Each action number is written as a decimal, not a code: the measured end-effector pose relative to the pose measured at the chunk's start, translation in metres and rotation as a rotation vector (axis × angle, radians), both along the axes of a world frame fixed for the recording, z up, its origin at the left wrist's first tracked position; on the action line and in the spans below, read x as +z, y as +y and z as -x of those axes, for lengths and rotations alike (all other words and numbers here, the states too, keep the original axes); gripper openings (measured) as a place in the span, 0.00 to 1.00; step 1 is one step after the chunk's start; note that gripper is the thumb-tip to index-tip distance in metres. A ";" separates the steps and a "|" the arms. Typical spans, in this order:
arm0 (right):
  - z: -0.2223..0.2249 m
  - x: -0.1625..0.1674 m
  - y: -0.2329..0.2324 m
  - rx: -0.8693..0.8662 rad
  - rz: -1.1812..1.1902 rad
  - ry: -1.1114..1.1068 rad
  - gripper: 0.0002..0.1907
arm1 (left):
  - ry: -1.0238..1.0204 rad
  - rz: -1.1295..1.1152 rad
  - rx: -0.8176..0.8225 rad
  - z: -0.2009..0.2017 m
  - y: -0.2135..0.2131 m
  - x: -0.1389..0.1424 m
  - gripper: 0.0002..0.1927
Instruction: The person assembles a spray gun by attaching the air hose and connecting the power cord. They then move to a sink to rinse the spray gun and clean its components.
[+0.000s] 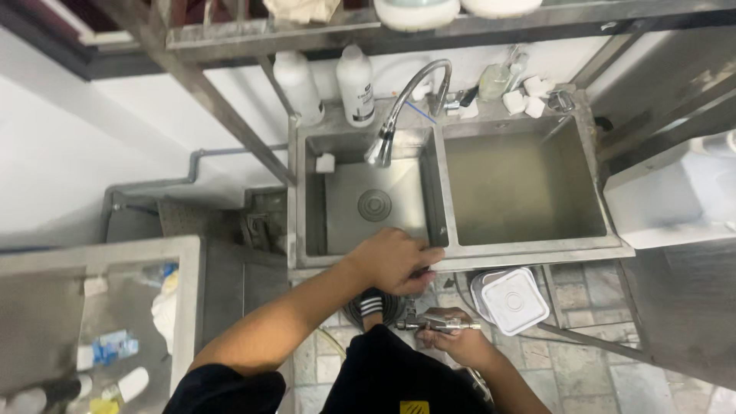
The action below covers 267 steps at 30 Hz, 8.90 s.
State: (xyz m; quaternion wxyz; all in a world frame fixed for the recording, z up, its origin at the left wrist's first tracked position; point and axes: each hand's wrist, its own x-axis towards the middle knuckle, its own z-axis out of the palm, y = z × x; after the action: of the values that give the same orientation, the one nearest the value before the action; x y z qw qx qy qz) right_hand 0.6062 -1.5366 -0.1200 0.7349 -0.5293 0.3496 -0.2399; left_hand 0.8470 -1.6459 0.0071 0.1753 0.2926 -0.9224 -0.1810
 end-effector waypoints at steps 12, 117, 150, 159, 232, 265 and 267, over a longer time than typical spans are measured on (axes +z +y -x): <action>-0.042 0.006 -0.037 -0.343 0.330 0.228 0.08 | -0.109 -0.044 -0.037 0.001 -0.078 0.005 0.23; -0.078 -0.089 0.108 1.051 0.375 0.293 0.17 | 0.117 -0.553 1.612 -0.002 0.364 -0.096 0.34; -0.224 -0.037 0.342 0.671 0.584 0.127 0.11 | 0.699 -0.260 1.543 -0.172 0.583 -0.095 0.28; -0.235 -0.019 0.348 1.075 0.115 -0.110 0.25 | 1.475 -0.457 1.211 -0.145 0.664 -0.152 0.41; -0.046 0.043 0.365 -0.096 0.127 -0.414 0.04 | 1.181 -0.766 0.383 -0.029 0.431 -0.132 0.30; -0.043 0.082 0.333 -0.870 0.307 -0.135 0.11 | 1.046 -1.152 -0.157 0.018 0.374 -0.125 0.29; -0.040 0.074 0.332 -0.853 0.266 -0.166 0.10 | 1.056 -1.171 -0.184 0.016 0.374 -0.129 0.29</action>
State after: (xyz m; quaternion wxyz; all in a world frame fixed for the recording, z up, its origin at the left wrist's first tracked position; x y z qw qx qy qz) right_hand 0.6463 -1.2044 -0.0461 0.5215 -0.4069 0.4425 -0.6055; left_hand 0.8308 -1.2718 -0.1216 0.3917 0.1354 -0.4924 -0.7653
